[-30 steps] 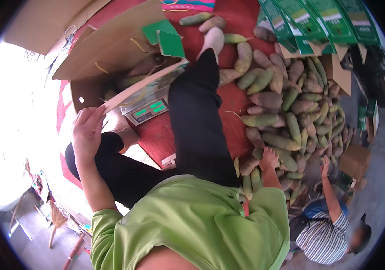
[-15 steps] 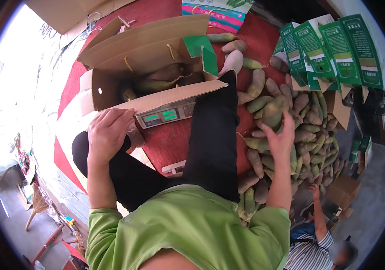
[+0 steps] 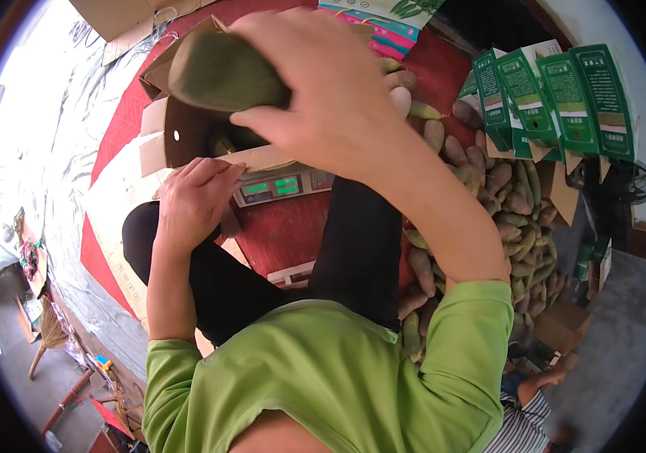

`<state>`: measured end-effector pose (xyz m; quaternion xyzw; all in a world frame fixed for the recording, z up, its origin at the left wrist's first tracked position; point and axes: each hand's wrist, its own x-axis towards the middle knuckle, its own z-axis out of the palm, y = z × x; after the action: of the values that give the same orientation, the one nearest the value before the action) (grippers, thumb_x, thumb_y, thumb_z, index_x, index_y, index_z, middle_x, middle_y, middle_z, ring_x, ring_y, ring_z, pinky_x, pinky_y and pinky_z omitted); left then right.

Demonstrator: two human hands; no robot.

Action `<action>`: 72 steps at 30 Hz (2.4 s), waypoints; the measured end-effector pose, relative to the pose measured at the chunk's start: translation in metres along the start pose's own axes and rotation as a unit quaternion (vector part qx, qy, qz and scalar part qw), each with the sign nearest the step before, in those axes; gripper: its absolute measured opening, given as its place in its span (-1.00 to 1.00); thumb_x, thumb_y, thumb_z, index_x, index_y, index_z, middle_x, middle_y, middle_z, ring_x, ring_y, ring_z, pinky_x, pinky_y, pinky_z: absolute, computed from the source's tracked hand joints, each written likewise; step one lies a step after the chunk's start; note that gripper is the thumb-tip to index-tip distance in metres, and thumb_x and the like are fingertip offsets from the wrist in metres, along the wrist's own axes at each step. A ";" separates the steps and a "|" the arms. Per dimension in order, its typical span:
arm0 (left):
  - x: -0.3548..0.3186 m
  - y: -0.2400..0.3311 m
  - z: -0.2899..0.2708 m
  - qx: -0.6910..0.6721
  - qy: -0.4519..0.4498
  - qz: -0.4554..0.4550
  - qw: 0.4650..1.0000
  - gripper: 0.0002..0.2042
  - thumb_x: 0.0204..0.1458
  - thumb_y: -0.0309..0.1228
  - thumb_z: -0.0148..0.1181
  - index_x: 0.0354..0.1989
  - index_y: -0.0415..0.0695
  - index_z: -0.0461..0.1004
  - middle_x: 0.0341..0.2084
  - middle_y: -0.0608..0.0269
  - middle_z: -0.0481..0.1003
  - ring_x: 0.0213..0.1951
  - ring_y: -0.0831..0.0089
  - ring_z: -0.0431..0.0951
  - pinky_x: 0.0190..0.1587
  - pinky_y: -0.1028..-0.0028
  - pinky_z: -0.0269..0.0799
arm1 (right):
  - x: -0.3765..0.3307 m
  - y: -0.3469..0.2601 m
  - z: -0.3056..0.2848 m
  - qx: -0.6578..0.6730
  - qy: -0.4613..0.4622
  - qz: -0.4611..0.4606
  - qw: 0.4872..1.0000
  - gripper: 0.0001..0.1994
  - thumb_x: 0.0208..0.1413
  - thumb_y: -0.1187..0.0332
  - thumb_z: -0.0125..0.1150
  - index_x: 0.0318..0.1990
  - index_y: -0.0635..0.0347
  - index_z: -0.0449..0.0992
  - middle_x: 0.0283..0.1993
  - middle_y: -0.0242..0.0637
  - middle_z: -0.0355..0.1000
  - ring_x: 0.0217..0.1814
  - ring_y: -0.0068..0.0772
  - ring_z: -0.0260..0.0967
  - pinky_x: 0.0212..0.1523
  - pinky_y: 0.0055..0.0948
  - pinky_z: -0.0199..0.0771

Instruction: Sorting and packing large green vegetables into cardboard boxes and weighing them on a scale.

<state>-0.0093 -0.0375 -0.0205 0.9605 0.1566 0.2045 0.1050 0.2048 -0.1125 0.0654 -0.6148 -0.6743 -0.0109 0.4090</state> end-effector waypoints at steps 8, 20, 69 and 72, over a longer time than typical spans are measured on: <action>0.004 0.000 0.000 -0.004 0.014 0.005 1.000 -0.85 -0.14 -0.45 0.20 -0.33 -0.06 0.56 -0.46 0.37 0.46 -0.39 0.39 0.51 -0.36 0.37 0.47 | 0.015 0.034 0.108 -0.192 -0.207 0.052 0.958 -0.37 -0.16 0.22 0.38 0.15 0.07 0.35 -0.05 -0.20 0.43 0.01 -0.07 0.35 0.01 -0.16 0.34; 0.005 0.002 0.008 -0.092 0.004 -0.046 0.995 -0.81 -0.07 -0.56 0.21 -0.23 -0.18 0.58 -0.37 0.18 0.49 -0.31 0.24 0.51 -0.25 0.37 0.43 | -0.148 0.116 -0.036 0.021 0.057 0.311 0.949 -0.68 0.05 0.41 0.25 -0.01 0.20 0.50 -0.14 -0.32 0.52 -0.11 -0.53 0.46 -0.09 -0.54 0.44; 0.013 0.009 0.007 0.027 0.031 0.040 0.998 -0.74 -0.24 -0.29 0.38 -0.39 -0.18 0.56 -0.52 0.28 0.49 -0.46 0.34 0.54 -0.43 0.39 0.42 | -0.611 0.083 0.051 -0.158 0.115 0.727 0.659 -0.45 -0.29 0.56 0.43 -0.04 0.27 0.36 -0.18 -0.26 0.41 -0.18 -0.31 0.38 -0.15 -0.35 0.45; 0.007 0.011 0.002 0.018 0.033 0.042 0.998 -0.72 -0.24 -0.26 0.38 -0.38 -0.17 0.56 -0.49 0.30 0.51 -0.42 0.36 0.57 -0.40 0.40 0.46 | -0.530 0.105 0.024 -0.008 0.239 0.675 0.698 -0.48 -0.17 0.56 0.41 0.01 0.27 0.34 -0.13 -0.28 0.37 -0.08 -0.46 0.33 -0.08 -0.47 0.39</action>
<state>0.0007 -0.0451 -0.0165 0.9607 0.1226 0.2379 0.0741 0.2320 -0.5090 -0.3013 -0.8850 0.0416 0.1161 0.4490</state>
